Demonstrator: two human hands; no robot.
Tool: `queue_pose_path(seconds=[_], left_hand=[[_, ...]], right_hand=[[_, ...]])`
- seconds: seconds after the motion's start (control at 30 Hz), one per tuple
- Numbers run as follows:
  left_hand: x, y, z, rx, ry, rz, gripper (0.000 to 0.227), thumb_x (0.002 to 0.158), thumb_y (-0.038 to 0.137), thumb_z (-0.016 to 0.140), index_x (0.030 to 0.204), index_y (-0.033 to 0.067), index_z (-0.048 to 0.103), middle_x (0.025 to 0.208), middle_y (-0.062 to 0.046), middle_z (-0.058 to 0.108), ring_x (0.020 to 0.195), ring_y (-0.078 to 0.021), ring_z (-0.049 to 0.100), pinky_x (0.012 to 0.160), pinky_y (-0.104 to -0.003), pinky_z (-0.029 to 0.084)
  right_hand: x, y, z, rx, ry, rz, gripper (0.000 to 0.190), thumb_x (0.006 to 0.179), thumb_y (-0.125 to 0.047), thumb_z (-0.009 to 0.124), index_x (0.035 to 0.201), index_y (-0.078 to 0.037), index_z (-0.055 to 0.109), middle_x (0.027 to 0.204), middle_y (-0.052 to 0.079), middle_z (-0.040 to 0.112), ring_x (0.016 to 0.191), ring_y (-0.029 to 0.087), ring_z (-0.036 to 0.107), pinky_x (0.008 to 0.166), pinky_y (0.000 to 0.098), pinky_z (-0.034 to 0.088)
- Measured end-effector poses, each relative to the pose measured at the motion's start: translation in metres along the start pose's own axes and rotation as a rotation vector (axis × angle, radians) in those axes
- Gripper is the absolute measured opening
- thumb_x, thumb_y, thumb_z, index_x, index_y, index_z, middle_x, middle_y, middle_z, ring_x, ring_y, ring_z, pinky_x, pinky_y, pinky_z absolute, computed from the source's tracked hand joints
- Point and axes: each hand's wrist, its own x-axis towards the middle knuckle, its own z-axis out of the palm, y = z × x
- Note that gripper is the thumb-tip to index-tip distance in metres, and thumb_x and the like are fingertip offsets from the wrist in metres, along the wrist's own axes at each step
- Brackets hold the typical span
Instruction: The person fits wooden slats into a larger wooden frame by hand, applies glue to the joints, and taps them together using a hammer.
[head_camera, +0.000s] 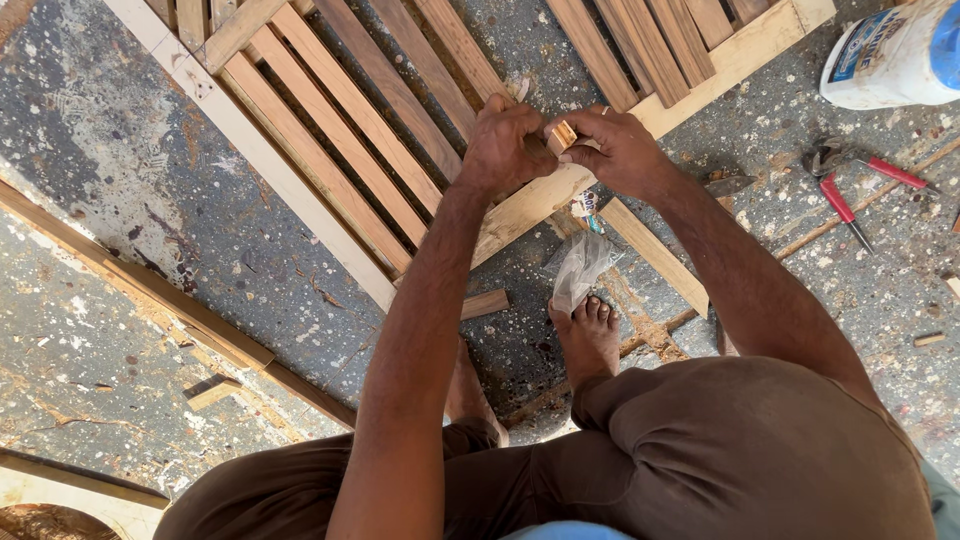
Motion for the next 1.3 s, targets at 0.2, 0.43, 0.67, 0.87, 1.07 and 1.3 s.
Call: queue_pose_path(seconds=[0.2, 0.43, 0.67, 0.87, 1.07, 1.3], left_hand=[[-0.001, 0.002, -0.001, -0.032, 0.056, 0.084, 0.052, 0.053, 0.024, 0.103, 0.092, 0.0065, 0.073, 0.095, -0.003, 0.070, 0.091, -0.0251, 0.053, 0.084, -0.041, 0.049], [-0.003, -0.010, 0.013, -0.028, 0.083, 0.099, 0.038, 0.060, 0.022, 0.101, 0.084, 0.0109, 0.075, 0.096, 0.000, 0.073, 0.093, -0.0232, 0.054, 0.090, -0.043, 0.048], [-0.001, -0.005, 0.009, -0.045, 0.047, 0.047, 0.037, 0.059, 0.024, 0.100, 0.082, 0.0112, 0.075, 0.094, 0.001, 0.073, 0.094, -0.0250, 0.052, 0.090, -0.044, 0.049], [-0.001, -0.004, 0.007, -0.032, 0.053, 0.059, 0.036, 0.060, 0.024, 0.101, 0.081, 0.0109, 0.074, 0.091, 0.001, 0.072, 0.094, -0.0260, 0.052, 0.091, -0.046, 0.047], [0.000, -0.003, 0.008, -0.051, 0.046, 0.051, 0.036, 0.060, 0.024, 0.099, 0.082, 0.0111, 0.074, 0.094, 0.001, 0.072, 0.094, -0.0258, 0.052, 0.089, -0.045, 0.048], [0.001, 0.019, -0.010, -0.046, 0.075, 0.082, 0.036, 0.058, 0.022, 0.099, 0.082, 0.0112, 0.074, 0.093, 0.002, 0.072, 0.095, -0.0243, 0.055, 0.093, -0.044, 0.047]], right_hand=[[-0.004, -0.010, -0.002, -0.048, 0.001, -0.007, 0.037, 0.097, -0.007, 0.070, 0.133, -0.010, 0.064, 0.119, 0.014, 0.070, 0.102, 0.021, 0.073, 0.088, 0.0323, 0.063], [-0.010, 0.031, -0.026, -0.102, 0.297, -0.249, 0.040, 0.099, 0.011, 0.064, 0.135, -0.007, 0.066, 0.140, 0.016, 0.066, 0.125, 0.025, 0.068, 0.094, 0.0283, 0.064], [0.003, 0.103, -0.049, -0.798, 0.583, 0.008, 0.037, 0.092, -0.016, 0.087, 0.122, -0.001, 0.071, 0.119, 0.015, 0.060, 0.108, 0.032, 0.060, 0.095, 0.0498, 0.052], [0.010, 0.092, -0.031, -0.748, 0.615, 0.140, 0.047, 0.085, -0.022, 0.092, 0.122, -0.001, 0.071, 0.118, 0.017, 0.058, 0.110, 0.037, 0.058, 0.093, 0.0522, 0.049], [0.024, 0.091, -0.034, -0.660, 0.642, 0.213, 0.049, 0.079, -0.018, 0.092, 0.117, 0.001, 0.069, 0.113, 0.019, 0.059, 0.104, 0.037, 0.059, 0.088, 0.0531, 0.050], [0.016, 0.085, -0.025, -0.140, 0.641, 0.061, 0.032, 0.088, -0.002, 0.079, 0.115, 0.002, 0.062, 0.116, 0.012, 0.059, 0.093, 0.017, 0.064, 0.074, 0.0304, 0.062]])
